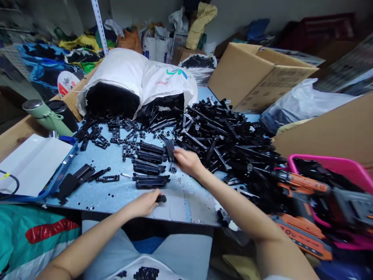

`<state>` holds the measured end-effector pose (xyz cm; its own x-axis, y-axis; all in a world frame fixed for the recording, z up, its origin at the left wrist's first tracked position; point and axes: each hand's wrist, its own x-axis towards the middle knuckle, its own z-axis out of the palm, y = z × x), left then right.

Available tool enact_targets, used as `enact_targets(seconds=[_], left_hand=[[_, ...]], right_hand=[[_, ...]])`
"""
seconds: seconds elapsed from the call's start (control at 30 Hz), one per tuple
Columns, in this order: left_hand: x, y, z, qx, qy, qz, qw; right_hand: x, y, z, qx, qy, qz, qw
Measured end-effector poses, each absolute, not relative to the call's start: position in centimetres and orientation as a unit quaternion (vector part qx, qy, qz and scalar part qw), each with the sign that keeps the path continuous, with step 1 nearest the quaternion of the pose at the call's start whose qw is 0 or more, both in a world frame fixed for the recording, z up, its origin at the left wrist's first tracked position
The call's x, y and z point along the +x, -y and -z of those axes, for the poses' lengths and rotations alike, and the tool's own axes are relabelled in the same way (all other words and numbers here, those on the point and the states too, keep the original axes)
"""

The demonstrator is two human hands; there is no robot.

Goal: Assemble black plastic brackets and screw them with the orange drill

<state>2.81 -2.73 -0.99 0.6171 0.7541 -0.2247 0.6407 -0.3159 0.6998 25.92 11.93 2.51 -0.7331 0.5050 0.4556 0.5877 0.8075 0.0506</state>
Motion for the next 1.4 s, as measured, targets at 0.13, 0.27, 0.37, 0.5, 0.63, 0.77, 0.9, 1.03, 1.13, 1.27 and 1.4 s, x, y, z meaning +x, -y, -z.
enact_targets(seconds=[0.13, 0.27, 0.37, 0.5, 0.63, 0.77, 0.9, 1.03, 1.13, 1.27, 1.4], left_hand=[[2.4, 1.4, 2.3, 0.773, -0.526, -0.144, 0.325], [2.1, 1.7, 2.4, 0.741, -0.542, -0.263, 0.296], [2.4, 3.0, 2.2, 0.708, -0.546, -0.321, 0.313], [3.5, 4.5, 1.8, 0.654, -0.556, -0.377, 0.346], [4.4, 5.5, 1.3, 0.599, -0.544, -0.42, 0.412], [4.9, 6.2, 0.2, 0.552, -0.527, -0.441, 0.472], [4.9, 6.5, -1.3, 0.63, -0.517, -0.433, 0.385], [4.6, 6.3, -2.1, 0.689, -0.494, -0.409, 0.339], [4.7, 6.3, -2.2, 0.698, -0.491, -0.405, 0.328], [4.7, 6.8, -2.3, 0.715, -0.511, -0.383, 0.286], [4.8, 7.1, -2.5, 0.732, -0.521, -0.375, 0.23]], right_hand=[[31.2, 0.3, 1.3, -0.271, 0.935, 0.026, 0.228], [34.1, 5.5, 2.4, -0.313, 0.94, -0.098, 0.094], [32.9, 5.8, 1.5, -0.398, 0.906, -0.132, 0.053], [27.8, 4.7, 1.4, -0.546, 0.826, -0.127, 0.065], [23.7, 3.9, 2.0, -0.582, 0.726, -0.315, 0.188], [21.8, 4.1, 1.4, -0.465, 0.54, -0.608, 0.35], [21.5, 4.4, 0.7, -0.387, 0.49, -0.675, 0.393], [22.0, 4.4, 0.5, -0.376, 0.499, -0.668, 0.403], [22.3, 4.4, 0.4, -0.377, 0.501, -0.656, 0.419], [23.2, 4.0, 0.0, -0.373, 0.603, -0.594, 0.38], [24.2, 3.5, -0.9, -0.372, 0.713, -0.496, 0.327]])
